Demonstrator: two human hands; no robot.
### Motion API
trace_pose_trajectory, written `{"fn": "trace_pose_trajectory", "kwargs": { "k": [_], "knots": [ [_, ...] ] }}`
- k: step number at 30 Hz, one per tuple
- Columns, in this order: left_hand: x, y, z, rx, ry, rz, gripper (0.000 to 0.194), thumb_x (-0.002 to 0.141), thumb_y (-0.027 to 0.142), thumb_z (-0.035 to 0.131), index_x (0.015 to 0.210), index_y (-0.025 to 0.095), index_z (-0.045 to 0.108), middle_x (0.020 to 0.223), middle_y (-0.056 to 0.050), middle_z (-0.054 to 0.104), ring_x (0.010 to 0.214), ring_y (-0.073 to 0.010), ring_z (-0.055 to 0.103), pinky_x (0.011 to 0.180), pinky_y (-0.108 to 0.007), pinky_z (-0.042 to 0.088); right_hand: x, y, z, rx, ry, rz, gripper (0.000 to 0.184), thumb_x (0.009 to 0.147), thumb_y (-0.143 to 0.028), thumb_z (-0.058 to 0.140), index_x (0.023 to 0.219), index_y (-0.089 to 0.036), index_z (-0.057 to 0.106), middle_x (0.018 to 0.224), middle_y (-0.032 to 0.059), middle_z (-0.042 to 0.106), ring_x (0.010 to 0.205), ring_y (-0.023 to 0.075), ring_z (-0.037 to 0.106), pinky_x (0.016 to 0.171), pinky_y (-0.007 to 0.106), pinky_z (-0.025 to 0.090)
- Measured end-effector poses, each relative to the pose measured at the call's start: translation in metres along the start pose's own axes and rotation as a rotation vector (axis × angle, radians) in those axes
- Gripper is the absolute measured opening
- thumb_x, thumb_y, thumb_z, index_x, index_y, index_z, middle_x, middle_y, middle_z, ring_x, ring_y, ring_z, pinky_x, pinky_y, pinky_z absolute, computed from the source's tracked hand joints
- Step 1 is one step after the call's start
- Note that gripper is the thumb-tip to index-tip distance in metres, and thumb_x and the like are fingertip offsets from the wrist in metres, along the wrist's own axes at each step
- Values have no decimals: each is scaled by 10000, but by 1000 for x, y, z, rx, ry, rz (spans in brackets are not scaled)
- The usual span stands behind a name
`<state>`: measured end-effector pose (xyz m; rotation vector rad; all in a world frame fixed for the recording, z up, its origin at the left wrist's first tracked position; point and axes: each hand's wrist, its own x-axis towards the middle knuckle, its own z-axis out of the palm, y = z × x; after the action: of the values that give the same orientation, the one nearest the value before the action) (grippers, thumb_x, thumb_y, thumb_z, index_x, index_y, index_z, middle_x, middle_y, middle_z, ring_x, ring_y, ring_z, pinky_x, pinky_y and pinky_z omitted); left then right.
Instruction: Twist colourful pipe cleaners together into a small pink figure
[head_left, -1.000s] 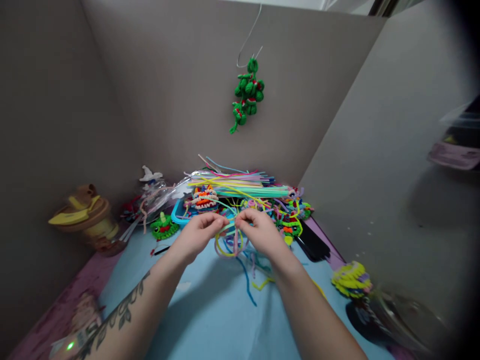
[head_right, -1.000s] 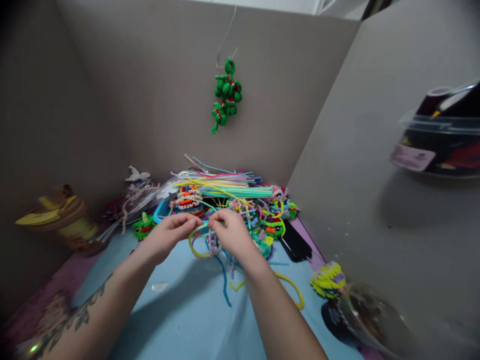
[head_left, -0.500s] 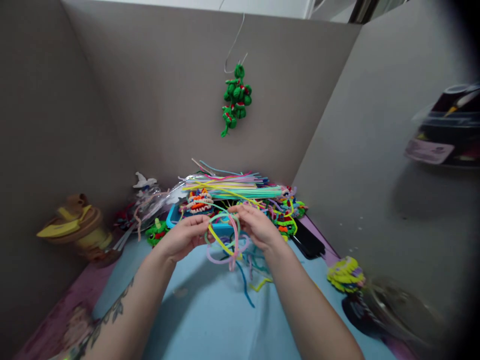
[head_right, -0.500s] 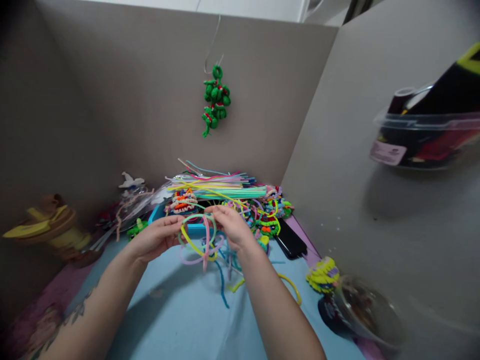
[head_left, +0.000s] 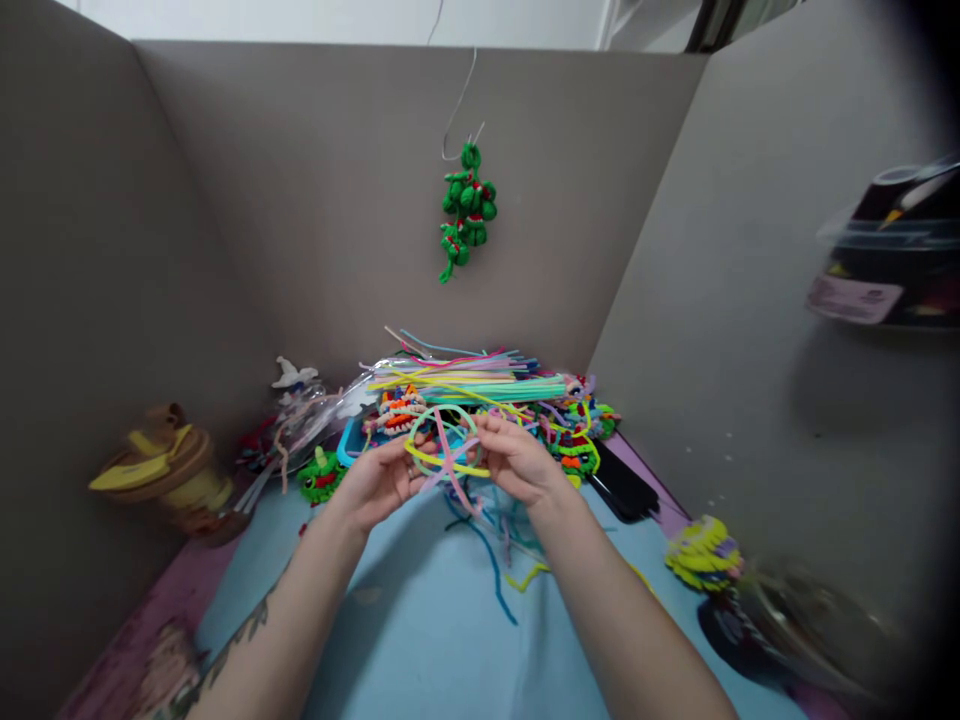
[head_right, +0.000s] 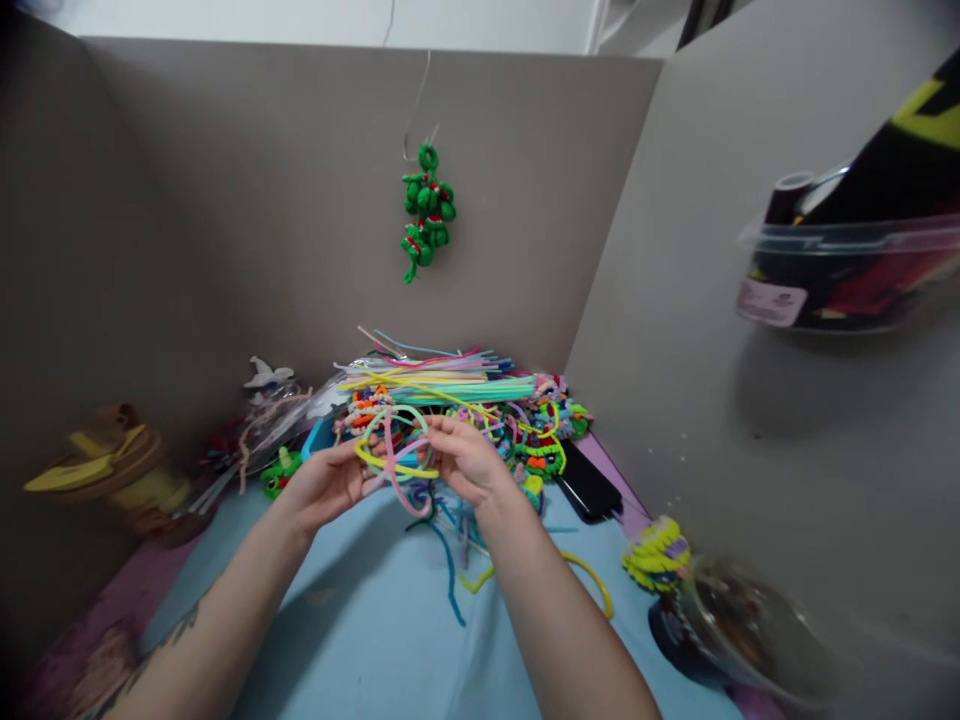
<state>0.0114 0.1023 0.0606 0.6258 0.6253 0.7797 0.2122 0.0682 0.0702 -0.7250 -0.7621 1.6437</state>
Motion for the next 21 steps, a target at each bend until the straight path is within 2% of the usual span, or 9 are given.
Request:
{"fn": "trace_pose_trajectory", "kwargs": {
  "k": [2,4,7,9,11,13,16,19,21],
  "knots": [
    [-3,1,-1,96,-64,-54,303,865,368,535,1002,129,663,889,-109,714,760,-206,684,735,-359,543,-4,-2,-2,-88,-47,14,308,571,-243,819,833,-166,676,634,-36,635,502,72,549,530,190,447],
    [-8,1,0,254,-91,-12,437,845,505,533,1048,138,655,906,-122,719,824,-242,682,772,-381,515,-9,-4,-3,-251,-158,32,330,604,-285,810,879,-162,675,650,-27,645,523,79,565,541,195,443],
    [-16,0,8,585,-105,116,377,783,488,638,925,141,676,832,-97,724,839,-220,659,793,-319,468,-13,-2,0,-500,-316,20,301,687,-327,755,924,-166,663,639,-32,637,553,93,577,568,209,449],
    [-20,-1,15,750,-132,136,335,768,478,655,747,144,656,711,-61,692,708,-170,618,699,-267,445,-12,1,2,-613,-338,-26,258,719,-329,715,912,-169,652,683,-20,650,609,110,593,604,228,462],
    [-20,-3,20,784,-112,148,349,763,481,649,651,153,603,617,-22,635,588,-127,547,601,-235,401,-9,3,2,-731,-221,-144,211,736,-309,672,897,-176,642,801,6,670,716,136,611,671,257,474],
    [-18,-5,22,736,-21,195,336,748,461,656,636,156,570,591,5,598,545,-106,505,559,-219,368,-6,1,1,-882,32,-329,143,761,-281,616,863,-183,634,883,25,660,818,164,600,741,290,468],
    [-14,-8,24,653,141,279,294,713,425,677,670,156,566,611,11,601,574,-114,528,584,-225,384,-11,-6,5,-1101,347,-601,107,806,-257,556,742,-192,609,807,32,628,827,192,564,777,331,442],
    [-12,-12,26,612,180,313,308,677,435,698,722,154,582,668,-17,646,646,-148,579,657,-266,432,-23,-9,17,-1292,332,-771,129,831,-249,568,729,-204,634,859,51,634,909,217,544,856,370,411],
    [-12,-14,28,589,175,340,323,671,446,706,734,154,583,689,-19,653,663,-152,582,667,-275,441,-29,-5,25,-1408,276,-783,90,810,-282,626,778,-214,675,1006,81,617,1052,255,499,924,406,385]
  ]
}}
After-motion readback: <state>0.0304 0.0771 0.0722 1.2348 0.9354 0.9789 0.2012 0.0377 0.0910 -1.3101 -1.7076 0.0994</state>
